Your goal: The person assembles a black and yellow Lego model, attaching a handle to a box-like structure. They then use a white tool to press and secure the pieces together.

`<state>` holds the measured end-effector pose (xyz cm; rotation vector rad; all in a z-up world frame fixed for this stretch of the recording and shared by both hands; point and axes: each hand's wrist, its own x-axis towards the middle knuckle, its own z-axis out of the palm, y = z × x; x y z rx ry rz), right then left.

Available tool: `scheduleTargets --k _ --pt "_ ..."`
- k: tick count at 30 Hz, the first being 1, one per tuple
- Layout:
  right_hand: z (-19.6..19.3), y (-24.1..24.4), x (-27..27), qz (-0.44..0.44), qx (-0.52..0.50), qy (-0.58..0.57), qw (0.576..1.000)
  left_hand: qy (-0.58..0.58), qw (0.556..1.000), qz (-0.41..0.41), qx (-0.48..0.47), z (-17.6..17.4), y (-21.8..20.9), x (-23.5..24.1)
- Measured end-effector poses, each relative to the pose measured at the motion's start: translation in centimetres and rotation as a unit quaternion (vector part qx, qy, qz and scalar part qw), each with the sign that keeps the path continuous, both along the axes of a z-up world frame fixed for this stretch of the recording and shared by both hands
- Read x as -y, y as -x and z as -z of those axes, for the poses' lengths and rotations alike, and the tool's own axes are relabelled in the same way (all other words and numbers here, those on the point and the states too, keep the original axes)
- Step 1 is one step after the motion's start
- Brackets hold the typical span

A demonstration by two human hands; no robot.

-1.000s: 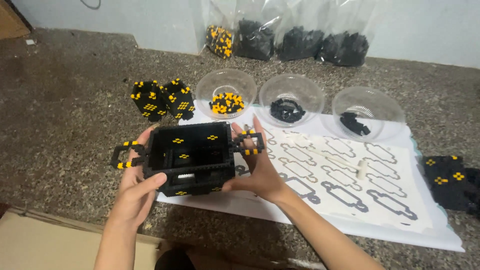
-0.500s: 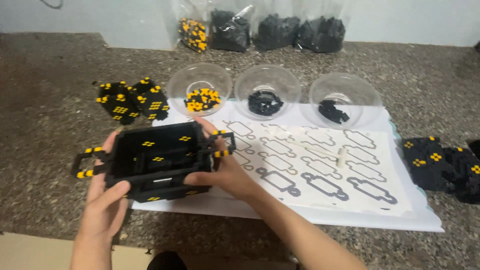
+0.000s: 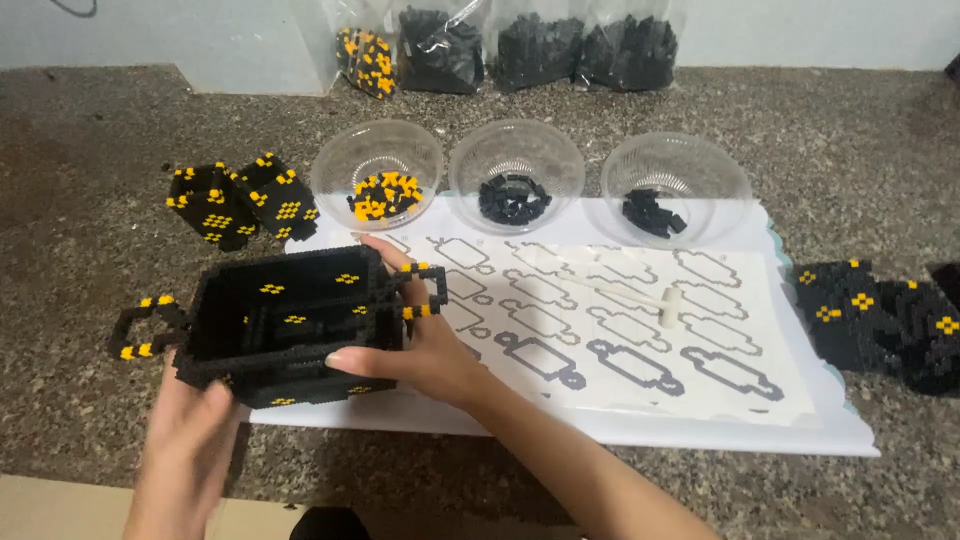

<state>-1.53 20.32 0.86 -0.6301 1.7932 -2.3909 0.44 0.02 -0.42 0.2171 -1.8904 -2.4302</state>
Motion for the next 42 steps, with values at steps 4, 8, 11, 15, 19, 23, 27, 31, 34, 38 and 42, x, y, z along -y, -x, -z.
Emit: scheduleTargets --k 4,8,11,15,19,23,27,31,34,38,42 --pt "-0.2 0.0 -0.2 -0.002 0.015 -0.010 1.000 0.251 0.931 -0.183 -0.190 4.0 -4.5 -1.6" --pt "0.6 0.2 0.0 0.014 0.011 -0.001 1.000 0.320 0.870 -0.021 -0.374 0.4 -5.8 -11.7" --pt "1.3 0.8 0.1 0.005 -0.037 0.010 0.999 0.363 0.770 0.122 -0.510 -2.8 -6.8 -18.1" --pt "1.9 1.1 0.2 0.024 -0.081 -0.013 0.996 0.631 0.564 0.231 -0.481 1.1 -1.7 -29.1" --pt "2.8 1.1 0.5 0.036 -0.121 -0.004 0.992 0.694 0.528 0.288 -0.396 7.9 1.4 -35.5" --pt "2.6 1.2 0.5 0.035 -0.111 -0.003 0.993 0.655 0.561 0.200 -0.465 10.6 1.6 -37.6" --pt "1.6 0.7 0.4 0.031 -0.097 -0.015 0.995 0.719 0.553 0.261 -0.330 1.4 -1.3 -31.5" --pt "3.1 1.4 0.3 0.035 -0.089 -0.016 0.995 0.623 0.592 0.212 -0.465 7.2 0.7 -32.1" --pt "2.7 1.2 0.2 0.052 -0.107 -0.039 0.992 0.567 0.550 0.258 -0.557 5.0 -1.0 -30.7" --pt "1.3 0.6 0.0 0.033 -0.083 -0.063 0.994 0.372 0.688 0.392 -0.484 -4.4 -6.6 -22.0" --pt "0.6 0.1 0.2 -0.011 -0.030 0.005 0.999 0.413 0.745 0.272 -0.448 -4.5 -5.8 -11.4"
